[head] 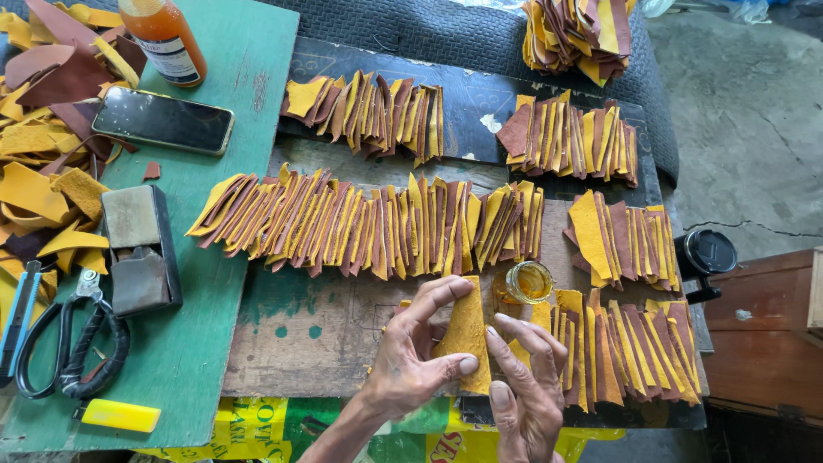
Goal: The person repeatedly picks up yellow and brown leather strips, applies a viscous substance from a small jar to the edges, and stacks them into neat piles on a wooden work surface. The process is continuous and repetitive throughout the clip.
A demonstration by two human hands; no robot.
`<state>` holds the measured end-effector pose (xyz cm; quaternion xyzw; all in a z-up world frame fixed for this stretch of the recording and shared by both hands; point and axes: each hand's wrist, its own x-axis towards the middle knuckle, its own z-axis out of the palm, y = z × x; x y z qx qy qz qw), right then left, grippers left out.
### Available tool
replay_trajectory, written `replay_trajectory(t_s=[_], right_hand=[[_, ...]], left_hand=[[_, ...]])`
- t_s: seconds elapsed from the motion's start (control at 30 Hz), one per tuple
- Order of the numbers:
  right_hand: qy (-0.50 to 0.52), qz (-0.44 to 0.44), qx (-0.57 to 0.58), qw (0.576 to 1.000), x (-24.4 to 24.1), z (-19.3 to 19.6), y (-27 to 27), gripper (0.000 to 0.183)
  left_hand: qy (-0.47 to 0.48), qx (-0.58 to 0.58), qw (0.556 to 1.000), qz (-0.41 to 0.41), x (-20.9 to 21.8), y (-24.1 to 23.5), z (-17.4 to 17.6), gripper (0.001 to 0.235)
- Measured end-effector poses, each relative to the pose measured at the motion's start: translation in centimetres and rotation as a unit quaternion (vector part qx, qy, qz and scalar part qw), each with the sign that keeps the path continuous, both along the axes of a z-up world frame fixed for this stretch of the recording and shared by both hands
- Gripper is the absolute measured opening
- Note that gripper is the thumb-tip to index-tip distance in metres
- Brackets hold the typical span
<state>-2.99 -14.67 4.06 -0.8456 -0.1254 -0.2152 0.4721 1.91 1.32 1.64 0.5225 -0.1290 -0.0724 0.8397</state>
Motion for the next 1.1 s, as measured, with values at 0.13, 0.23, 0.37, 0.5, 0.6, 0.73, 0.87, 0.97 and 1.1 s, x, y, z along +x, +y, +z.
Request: replay_trajectory(t_s=[0.13, 0.23, 0.37, 0.5, 0.6, 0.73, 0.87, 0.97, 1.1], right_hand=[[-0.035, -0.08, -0.039, 0.995, -0.5, 0.2, 0.7, 0.03], [-0.034, -0.078, -0.051, 0.995, -0.7, 0.1, 0.4, 0.029], [-0.048, -0.088, -0.059, 0.993, -0.9, -0.2, -1.3, 0.013], [0.102, 0.0, 0.28, 0.954, -0.9, -2.4, -1.9, 0.038], [0.167, 0.048, 0.322, 0.931, -1.3, -3.9, -1.6, 0.047], [0.199, 0.045, 0.332, 0.921, -1.8, -4.5, -1.7, 0.046], [0.19, 0.046, 0.311, 0.93, -1.6, -4.1, -1.4, 0.044], [0.187, 0.052, 0.319, 0.928, -1.5, -3.7, -1.1, 0.044], [0.177, 0.056, 0.309, 0.933, -1.8, -3.6, -0.9, 0.042]], left_hand=[[0.005, -0.044, 0.999, 0.022, 0.3, -0.1, -0.2, 0.079], [0.015, -0.035, 0.999, 0.015, 0.3, -0.2, -0.3, 0.079], [0.005, -0.019, 0.999, 0.038, 0.2, 0.1, -0.3, 0.077], [0.008, 0.032, 0.998, 0.05, 0.3, 0.2, -0.3, 0.078], [-0.004, 0.041, 0.997, 0.062, 0.6, 0.3, -0.1, 0.076], [0.01, 0.037, 0.997, 0.062, 0.6, 0.3, -0.1, 0.075], [0.0, 0.035, 0.998, 0.061, 0.7, 0.3, 0.0, 0.074], [-0.01, 0.033, 0.998, 0.06, 0.7, 0.3, 0.0, 0.074], [-0.002, 0.033, 0.997, 0.063, 0.7, 0.3, 0.0, 0.073]])
